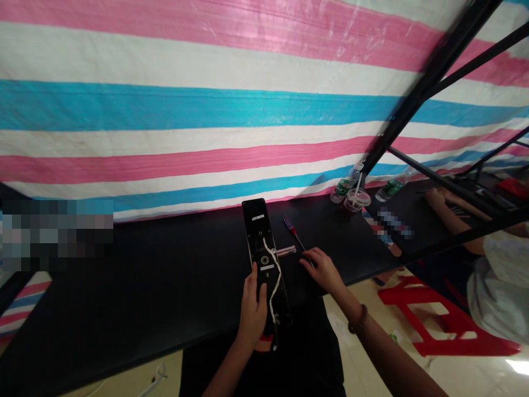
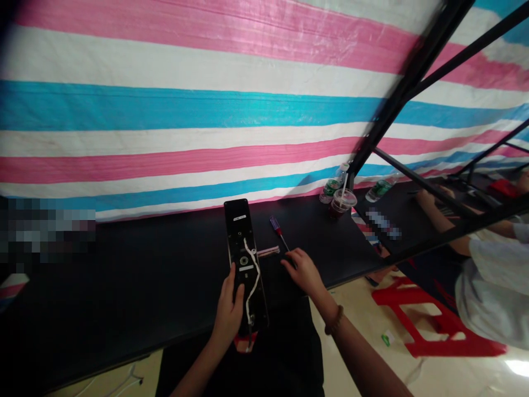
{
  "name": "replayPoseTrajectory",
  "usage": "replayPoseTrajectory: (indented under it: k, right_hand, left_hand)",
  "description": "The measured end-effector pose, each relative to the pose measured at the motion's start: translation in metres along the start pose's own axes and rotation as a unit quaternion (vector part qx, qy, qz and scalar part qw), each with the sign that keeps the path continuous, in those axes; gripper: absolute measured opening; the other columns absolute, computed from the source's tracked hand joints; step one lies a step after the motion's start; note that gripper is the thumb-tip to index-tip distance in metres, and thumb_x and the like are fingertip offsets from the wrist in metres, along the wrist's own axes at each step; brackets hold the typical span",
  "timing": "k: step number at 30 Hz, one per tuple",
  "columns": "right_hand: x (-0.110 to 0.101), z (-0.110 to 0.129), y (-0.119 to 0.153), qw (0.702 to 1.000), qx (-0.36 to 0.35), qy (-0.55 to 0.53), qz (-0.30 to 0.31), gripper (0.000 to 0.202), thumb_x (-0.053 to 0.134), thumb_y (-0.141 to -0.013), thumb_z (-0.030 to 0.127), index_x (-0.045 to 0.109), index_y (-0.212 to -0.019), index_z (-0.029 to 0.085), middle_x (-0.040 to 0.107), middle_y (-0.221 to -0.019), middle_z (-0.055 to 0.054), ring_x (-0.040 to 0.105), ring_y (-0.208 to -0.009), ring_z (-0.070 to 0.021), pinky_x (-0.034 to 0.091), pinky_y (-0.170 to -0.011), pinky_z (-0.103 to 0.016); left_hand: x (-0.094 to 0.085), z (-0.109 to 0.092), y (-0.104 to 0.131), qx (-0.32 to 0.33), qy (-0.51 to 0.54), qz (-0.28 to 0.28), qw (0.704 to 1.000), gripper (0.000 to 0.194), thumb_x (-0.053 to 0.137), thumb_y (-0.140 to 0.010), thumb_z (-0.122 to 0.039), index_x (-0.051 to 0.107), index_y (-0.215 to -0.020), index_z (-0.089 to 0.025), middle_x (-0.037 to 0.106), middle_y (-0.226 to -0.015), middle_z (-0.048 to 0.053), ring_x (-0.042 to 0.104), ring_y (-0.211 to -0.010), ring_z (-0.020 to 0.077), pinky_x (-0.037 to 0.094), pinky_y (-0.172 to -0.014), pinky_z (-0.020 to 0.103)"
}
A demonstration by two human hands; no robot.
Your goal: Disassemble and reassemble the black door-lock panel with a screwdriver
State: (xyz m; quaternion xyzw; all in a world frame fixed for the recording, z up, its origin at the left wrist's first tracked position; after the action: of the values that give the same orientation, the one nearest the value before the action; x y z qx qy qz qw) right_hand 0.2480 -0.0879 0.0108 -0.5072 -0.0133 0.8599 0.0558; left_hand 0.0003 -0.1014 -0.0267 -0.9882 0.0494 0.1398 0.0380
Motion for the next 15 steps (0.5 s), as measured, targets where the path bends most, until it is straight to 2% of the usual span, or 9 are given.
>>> replayPoseTrajectory:
  k: [3,5,7,11,13,15]
  right_hand:
    - [-0.011,-0.011,-0.066,0.997,0.071,0.043,-0.006,0.03,0.058,-0.098,0.036,0.066,-0.113,0.012,0.068,-0.111,-0.016,0.067,-0.101,-0.0249,0.051,-0.092,-0.036]
    - [-0.006,-0.011,-0.098,0.993,0.103,0.058,0.014,0.033,0.062,-0.095,0.042,0.067,-0.108,0.011,0.068,-0.11,-0.019,0.068,-0.101,-0.0267,0.05,-0.088,-0.034]
    - [0.006,-0.009,-0.118,0.989,0.123,0.062,0.046,0.03,0.071,-0.089,0.04,0.068,-0.101,0.013,0.071,-0.104,-0.016,0.07,-0.095,-0.0257,0.05,-0.081,-0.031]
    - [0.021,-0.002,-0.13,0.988,0.127,0.043,0.075,0.018,0.075,-0.085,0.028,0.068,-0.094,0.015,0.074,-0.094,-0.013,0.071,-0.088,-0.0235,0.047,-0.075,-0.027]
    - [0.018,-0.001,-0.126,0.99,0.125,0.02,0.065,0.014,0.072,-0.086,0.027,0.068,-0.091,0.015,0.074,-0.089,-0.012,0.071,-0.085,-0.0226,0.046,-0.073,-0.027]
    - [0.007,-0.004,-0.117,0.991,0.13,-0.008,0.035,0.014,0.065,-0.091,0.028,0.067,-0.093,0.015,0.073,-0.083,-0.011,0.071,-0.079,-0.0211,0.046,-0.071,-0.027]
  left_hand:
    - [-0.001,0.002,-0.001,-0.008,-0.004,-0.002,1.0,0.057,0.039,-0.102,-0.039,0.03,-0.157,-0.027,0.054,-0.137,0.01,0.054,-0.129,0.0232,0.04,-0.114,0.047]
    - [-0.001,0.001,-0.002,-0.011,-0.007,-0.001,1.0,0.054,0.04,-0.102,-0.038,0.036,-0.155,-0.028,0.055,-0.134,0.01,0.057,-0.126,0.0226,0.042,-0.112,0.046]
    - [-0.001,-0.002,-0.001,-0.009,-0.01,0.0,1.0,0.051,0.041,-0.102,-0.038,0.042,-0.152,-0.029,0.057,-0.132,0.009,0.058,-0.123,0.0224,0.044,-0.111,0.045]
    - [-0.013,-0.011,0.005,0.007,-0.043,-0.008,0.999,0.045,0.042,-0.101,-0.037,0.055,-0.143,-0.027,0.055,-0.142,0.01,0.054,-0.131,0.024,0.041,-0.114,0.046]
    - [-0.03,-0.013,0.007,0.02,-0.085,-0.023,0.996,0.04,0.045,-0.1,-0.037,0.064,-0.133,-0.025,0.057,-0.141,0.01,0.055,-0.13,0.0249,0.042,-0.113,0.046]
    - [-0.056,-0.012,0.006,0.029,-0.139,-0.056,0.988,0.034,0.05,-0.097,-0.038,0.073,-0.118,-0.023,0.066,-0.126,0.01,0.059,-0.12,0.0261,0.046,-0.107,0.046]
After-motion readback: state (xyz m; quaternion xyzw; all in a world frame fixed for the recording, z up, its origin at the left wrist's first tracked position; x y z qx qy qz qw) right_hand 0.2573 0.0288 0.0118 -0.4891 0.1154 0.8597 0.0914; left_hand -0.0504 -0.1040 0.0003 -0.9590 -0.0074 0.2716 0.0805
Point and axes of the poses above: each hand's wrist, its own y-axis away from the middle knuckle, its own x-axis out of the palm, z = x × y, the point moved 7 cm from there along -y, towards the middle knuckle
